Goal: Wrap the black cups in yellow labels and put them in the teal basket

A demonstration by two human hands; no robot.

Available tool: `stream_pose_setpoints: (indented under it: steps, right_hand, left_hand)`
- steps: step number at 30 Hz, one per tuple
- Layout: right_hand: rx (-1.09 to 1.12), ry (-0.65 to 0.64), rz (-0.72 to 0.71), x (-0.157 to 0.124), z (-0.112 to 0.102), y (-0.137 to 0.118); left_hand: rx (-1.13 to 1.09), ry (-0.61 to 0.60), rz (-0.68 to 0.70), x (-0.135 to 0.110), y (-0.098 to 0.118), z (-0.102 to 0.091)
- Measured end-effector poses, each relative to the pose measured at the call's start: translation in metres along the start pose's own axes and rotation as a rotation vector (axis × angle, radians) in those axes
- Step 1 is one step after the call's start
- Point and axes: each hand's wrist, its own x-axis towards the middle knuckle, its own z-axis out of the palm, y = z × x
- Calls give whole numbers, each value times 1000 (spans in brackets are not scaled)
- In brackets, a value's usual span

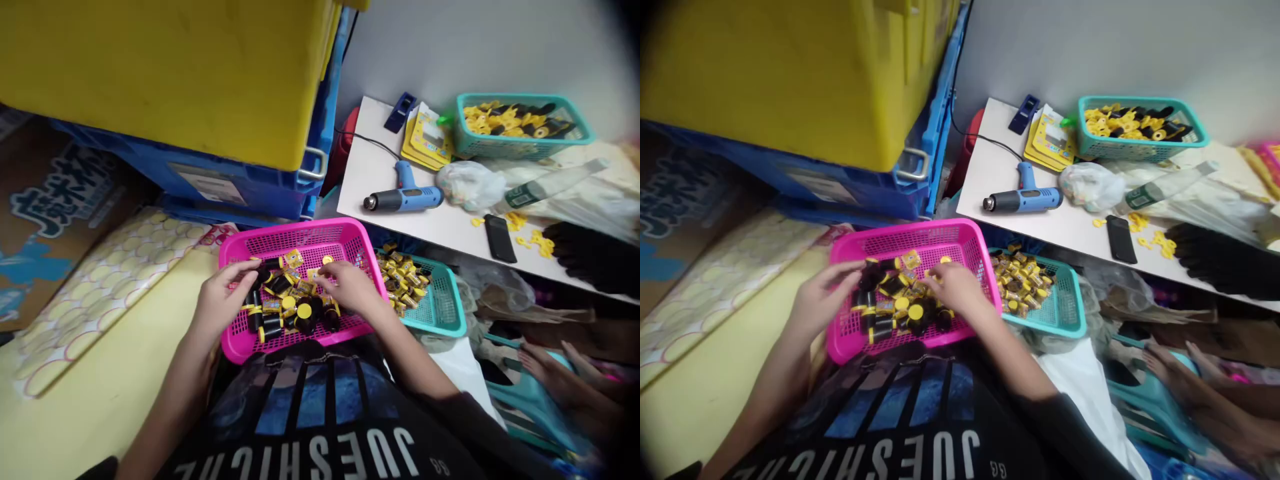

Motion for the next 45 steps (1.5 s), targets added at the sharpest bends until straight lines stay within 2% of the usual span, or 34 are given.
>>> stream_pose_setpoints:
  steps: [1, 3, 8, 12, 14, 17, 21, 23, 25, 27, 29, 31, 32, 34, 37, 39, 43, 45]
  right_hand:
    - [-63, -87, -18, 12, 8, -15]
    - [-116, -151, -42, 30, 22, -33]
    - [-142, -224, -84, 37, 39, -43]
    - [-136, -137, -74, 45, 44, -43]
    - [-122, -104, -155, 57, 45, -42]
    - [-121, -132, -313, 77, 47, -37]
    - [-145, -132, -452, 91, 46, -31]
    - [-63, -45, -543, 88, 43, -29]
    - [89, 100, -593, 81, 38, -31]
    - [239, 231, -586, 73, 33, -36]
    - [374, 301, -537, 66, 29, -45]
    - [530, 319, -429, 62, 29, -54]
    - [625, 294, -358, 61, 30, -58]
    - [815, 155, -214, 61, 37, -65]
    - [1016, -44, -61, 63, 46, -72]
    - [1046, -49, -26, 65, 46, -74]
    - [878, 10, -149, 67, 34, -77]
    - [821, 31, -163, 68, 30, -78]
  left_hand:
    - [43, -21, 9, -2, -1, 0]
    - [110, -73, 24, -6, -3, 0]
    - [122, -155, 21, -7, -12, 2]
    - [191, -177, 84, 4, -21, 5]
    - [213, -206, 126, 10, -25, 8]
    - [209, -215, 151, 18, -30, 10]
    - [100, -143, 83, 20, -34, 9]
    - [-39, -45, 6, 18, -32, 9]
    - [-268, 19, -94, 16, -26, 10]
    - [-536, -33, -191, 16, -19, 10]
    - [-741, -117, -259, 16, -11, 11]
    - [-844, -91, -295, 18, -6, 12]
    - [-869, -40, -301, 18, -4, 13]
    - [-886, 71, -293, 17, 0, 14]
    - [-850, 144, -277, 14, 4, 16]
    - [-814, 138, -255, 12, 6, 16]
    - [-735, 90, -206, 15, 10, 11]
    - [-691, 94, -195, 18, 12, 8]
